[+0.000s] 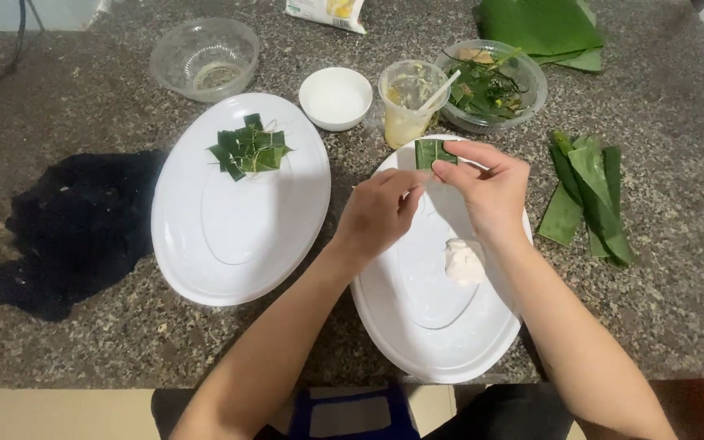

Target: Folding leaves into cones, filling them with a white paste using a spoon, and sealing them.

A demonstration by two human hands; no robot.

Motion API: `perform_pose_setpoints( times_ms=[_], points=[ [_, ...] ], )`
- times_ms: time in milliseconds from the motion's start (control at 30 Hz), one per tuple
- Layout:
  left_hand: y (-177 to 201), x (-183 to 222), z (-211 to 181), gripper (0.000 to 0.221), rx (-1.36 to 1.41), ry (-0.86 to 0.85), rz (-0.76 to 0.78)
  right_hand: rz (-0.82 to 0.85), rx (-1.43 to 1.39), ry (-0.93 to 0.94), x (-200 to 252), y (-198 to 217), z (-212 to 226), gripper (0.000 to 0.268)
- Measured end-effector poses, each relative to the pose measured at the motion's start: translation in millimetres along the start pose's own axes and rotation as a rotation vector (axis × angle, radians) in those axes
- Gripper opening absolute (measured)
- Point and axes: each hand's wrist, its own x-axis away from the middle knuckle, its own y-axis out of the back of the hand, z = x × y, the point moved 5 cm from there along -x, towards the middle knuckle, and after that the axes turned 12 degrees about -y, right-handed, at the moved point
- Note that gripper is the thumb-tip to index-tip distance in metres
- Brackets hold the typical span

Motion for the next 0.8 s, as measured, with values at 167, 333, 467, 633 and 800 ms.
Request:
perform_pose_setpoints(
  times_ms=[167, 333, 467, 633, 800],
  points=[
    [6, -2, -17, 0.009, -0.305, -0.151, -0.034, -0.055, 0.156, 0.046, 2, -2, 5, 0.03],
    [14, -2, -11, 0.008, -0.272, -0.209, -0.046, -0.058, 0.264, 0.045, 2, -1, -1, 0.03],
    [10, 1, -3, 0.018, -0.237, -0.297, -0.064, -0.01, 0.223, -0.085, 2, -4, -2, 0.033],
    [12, 0, 2, 0.022, -0.26, -0.365, -0.114, 0.014, 0.002, -0.244, 0, -5, -10, 0.037],
    [21, -8, 10, 0.014, 0.049, -0.078, -0.186, 0.025, -0.144, -0.238, 17, -8, 1, 0.032]
  ],
)
